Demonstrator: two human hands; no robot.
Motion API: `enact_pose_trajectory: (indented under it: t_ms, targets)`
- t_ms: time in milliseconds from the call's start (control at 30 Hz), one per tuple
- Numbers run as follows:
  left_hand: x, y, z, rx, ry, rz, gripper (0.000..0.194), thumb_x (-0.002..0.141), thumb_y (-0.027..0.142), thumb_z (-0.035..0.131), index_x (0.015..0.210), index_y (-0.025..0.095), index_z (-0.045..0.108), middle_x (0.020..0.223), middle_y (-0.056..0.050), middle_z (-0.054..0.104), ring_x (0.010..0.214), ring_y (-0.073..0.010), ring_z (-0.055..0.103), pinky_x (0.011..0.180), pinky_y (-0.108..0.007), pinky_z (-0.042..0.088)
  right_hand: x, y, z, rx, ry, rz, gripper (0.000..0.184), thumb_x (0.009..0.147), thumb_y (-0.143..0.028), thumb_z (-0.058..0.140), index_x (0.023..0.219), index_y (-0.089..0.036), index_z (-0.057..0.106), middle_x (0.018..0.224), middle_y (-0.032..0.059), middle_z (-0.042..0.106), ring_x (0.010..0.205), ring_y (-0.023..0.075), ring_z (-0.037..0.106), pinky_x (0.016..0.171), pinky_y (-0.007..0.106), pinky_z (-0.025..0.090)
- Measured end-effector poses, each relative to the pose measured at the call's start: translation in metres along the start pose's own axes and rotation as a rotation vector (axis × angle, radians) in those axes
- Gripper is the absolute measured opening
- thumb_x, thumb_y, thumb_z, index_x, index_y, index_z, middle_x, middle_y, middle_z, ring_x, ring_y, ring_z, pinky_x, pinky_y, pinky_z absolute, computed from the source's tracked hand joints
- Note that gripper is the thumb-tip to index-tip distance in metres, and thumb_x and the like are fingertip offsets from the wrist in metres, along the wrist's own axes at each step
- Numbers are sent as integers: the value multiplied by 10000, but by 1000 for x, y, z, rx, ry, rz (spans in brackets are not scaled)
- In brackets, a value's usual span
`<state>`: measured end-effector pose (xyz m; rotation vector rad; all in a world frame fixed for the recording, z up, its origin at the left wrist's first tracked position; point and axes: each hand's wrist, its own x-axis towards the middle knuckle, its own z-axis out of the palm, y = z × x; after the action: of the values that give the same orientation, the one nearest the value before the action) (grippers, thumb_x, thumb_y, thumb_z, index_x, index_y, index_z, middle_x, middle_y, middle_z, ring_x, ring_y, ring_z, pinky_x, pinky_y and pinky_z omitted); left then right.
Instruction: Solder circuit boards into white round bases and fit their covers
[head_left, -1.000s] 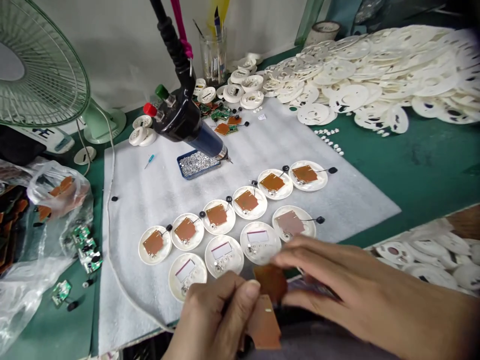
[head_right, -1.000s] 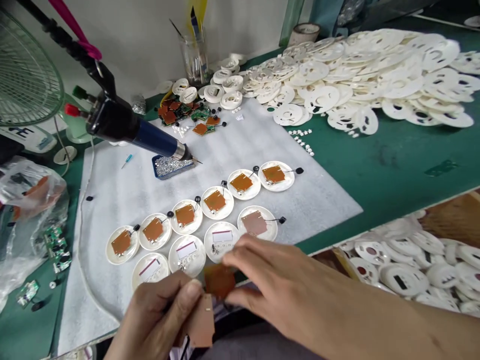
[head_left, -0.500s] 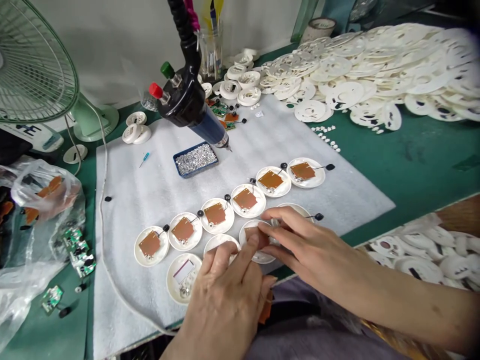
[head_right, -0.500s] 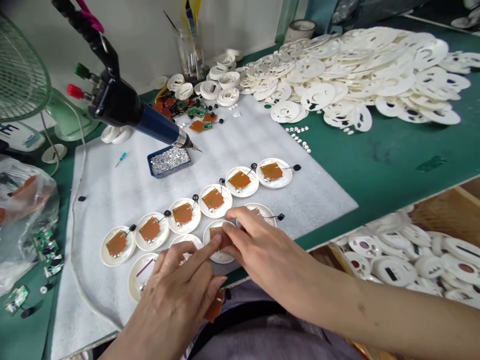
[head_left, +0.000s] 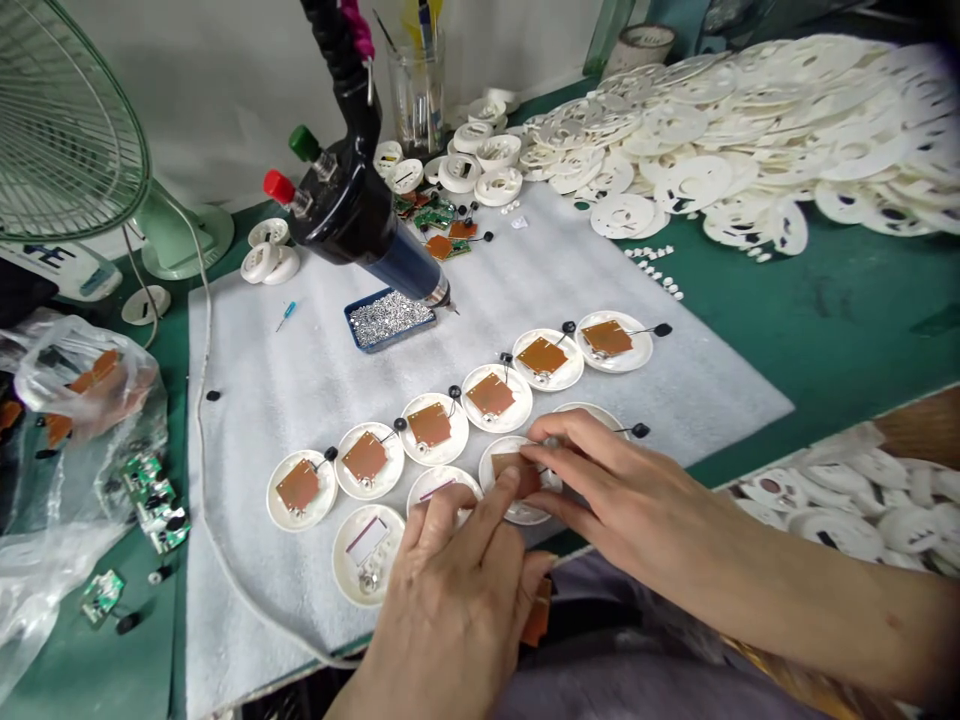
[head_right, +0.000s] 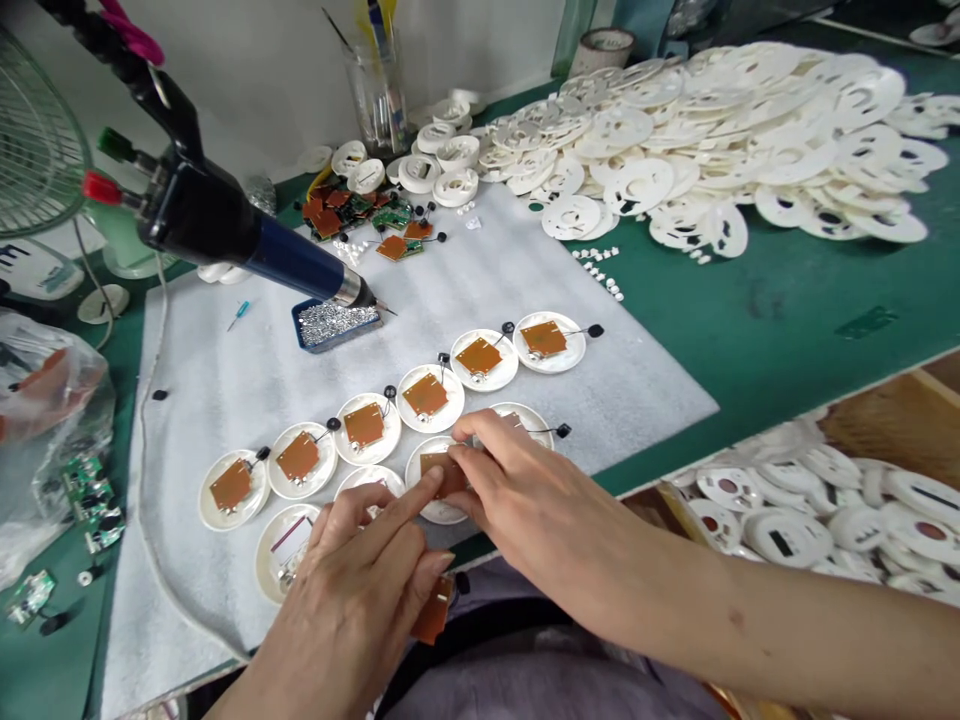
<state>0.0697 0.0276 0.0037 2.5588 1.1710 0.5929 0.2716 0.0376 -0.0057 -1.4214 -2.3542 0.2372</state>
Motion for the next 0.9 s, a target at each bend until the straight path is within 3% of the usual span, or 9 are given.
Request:
enact_pose_trajectory:
  t_ms: [133,333,533,733,900]
  targets:
    - [3,0,-1,31,-2,14,349,1054,269,379,802,186,606,1352,4,652,962,-251,526,791,-411,495,1,0,-1,35,-6,-17,183,896,-95,553,1069,-151,565,1078,25,550,947,77,558,799,208,496]
    - [9,0,-15,119,-97,63,305,1031,245,440,789,190,616,1330,-24,668,933,-248,576,760,-386,534,-1,0,3,92,-76,48,191,915,-122,520,1091,-169,577,1129,38,542,872,79,562,753,222,510]
    - [9,-2,-20,46,-93,76,347,1039,266,419,797,180,651,1328,-29,669,934,-243,588,775,-380,559,-3,1,3,20,-44,13,203,938,-157,496,1114,-130,595,1147,81,545,894,93,561,759,228,500]
    - [4,-3,-10,17,-44,33,350,1045,271,408,787,186,627,1327,6,671,970,-245,551,796,-387,527,0,3,2,-6,-40,-14,179,933,-136,499,1081,-126,599,1110,78,552,917,104,552,747,237,501]
    - [9,-1,-4,73,0,22,388,1050,256,373,754,186,613,1275,1,701,916,-245,545,745,-393,509,7,1,-1,76,-35,-31,123,929,-122,514,1011,-145,603,1061,34,551,889,59,559,745,192,504]
